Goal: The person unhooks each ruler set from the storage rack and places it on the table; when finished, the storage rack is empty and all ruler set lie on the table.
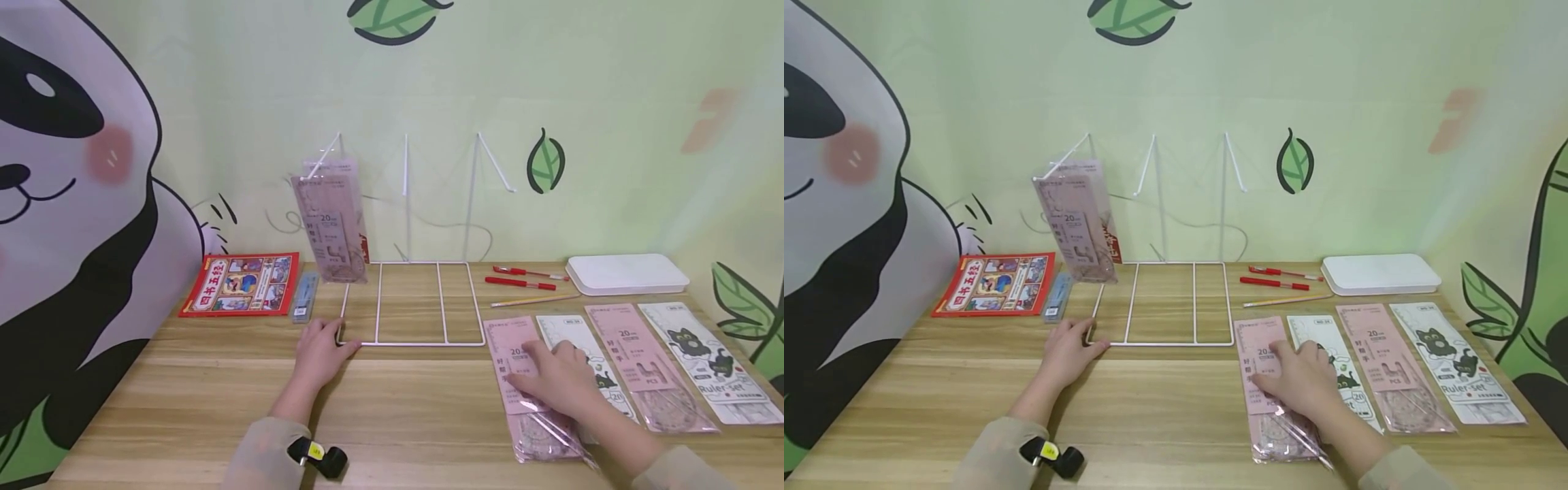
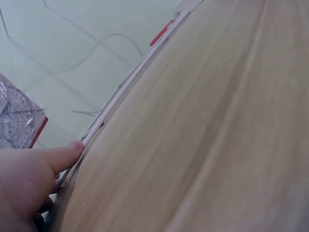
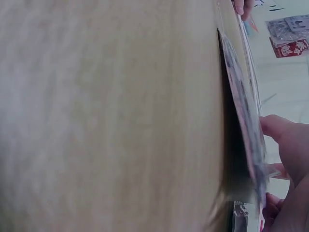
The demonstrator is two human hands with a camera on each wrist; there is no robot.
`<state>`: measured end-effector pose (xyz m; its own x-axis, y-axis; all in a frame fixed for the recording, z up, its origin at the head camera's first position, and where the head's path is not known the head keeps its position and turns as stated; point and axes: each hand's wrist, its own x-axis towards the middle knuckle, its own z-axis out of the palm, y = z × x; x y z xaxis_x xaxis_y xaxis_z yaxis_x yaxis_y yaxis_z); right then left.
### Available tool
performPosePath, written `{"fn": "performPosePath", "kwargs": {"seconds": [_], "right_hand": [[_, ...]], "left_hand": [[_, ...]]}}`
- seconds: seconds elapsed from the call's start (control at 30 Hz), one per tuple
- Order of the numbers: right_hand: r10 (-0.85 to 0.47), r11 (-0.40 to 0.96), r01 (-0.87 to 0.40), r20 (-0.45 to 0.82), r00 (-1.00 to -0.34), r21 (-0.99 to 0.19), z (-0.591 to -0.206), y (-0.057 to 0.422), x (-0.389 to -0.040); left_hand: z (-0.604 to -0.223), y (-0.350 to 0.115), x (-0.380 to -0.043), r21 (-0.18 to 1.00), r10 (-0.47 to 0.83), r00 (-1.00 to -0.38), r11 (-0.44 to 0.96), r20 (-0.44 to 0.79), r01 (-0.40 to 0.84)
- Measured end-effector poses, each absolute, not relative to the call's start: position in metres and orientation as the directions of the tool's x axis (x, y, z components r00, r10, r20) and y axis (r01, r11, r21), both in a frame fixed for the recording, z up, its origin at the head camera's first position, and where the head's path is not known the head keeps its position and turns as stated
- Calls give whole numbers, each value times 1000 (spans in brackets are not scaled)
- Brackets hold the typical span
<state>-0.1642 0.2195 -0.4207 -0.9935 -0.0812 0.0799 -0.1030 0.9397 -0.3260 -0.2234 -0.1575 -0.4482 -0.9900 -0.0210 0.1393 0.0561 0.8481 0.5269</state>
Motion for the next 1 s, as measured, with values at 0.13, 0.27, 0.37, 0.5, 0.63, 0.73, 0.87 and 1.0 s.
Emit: {"fn": "performPosePath", "kwargs": {"seconds": [0.13,0.27,0.37,0.5,0.63,0.73,0.87,1.0], "right_hand": [[-111,934,-146,125,-986,-324,-419,221,-167],[-152,880,-202,148,-977,-429,-411,215,-180],[-211,800,-262,155,-965,-540,-404,201,-199],[-312,693,-346,170,-935,-633,-395,170,-226],[-413,632,-447,213,-885,-633,-384,133,-251],[-467,615,-514,249,-848,-598,-374,106,-264],[-494,604,-557,281,-823,-570,-358,73,-275],[-525,540,-594,314,-791,-596,-345,43,-282]], "left_hand": [[-447,-157,-223,526,-21,-990,848,139,56],[-447,-156,-223,524,-17,-990,849,140,60],[-446,-156,-223,527,-20,-990,848,141,58],[-447,-156,-223,529,-22,-989,847,144,58],[-449,-155,-223,531,-16,-989,845,144,64],[-450,-155,-224,533,-15,-989,844,145,66],[-450,-154,-225,536,-15,-988,842,152,70],[-449,-161,-225,522,-11,-988,850,154,72]]}}
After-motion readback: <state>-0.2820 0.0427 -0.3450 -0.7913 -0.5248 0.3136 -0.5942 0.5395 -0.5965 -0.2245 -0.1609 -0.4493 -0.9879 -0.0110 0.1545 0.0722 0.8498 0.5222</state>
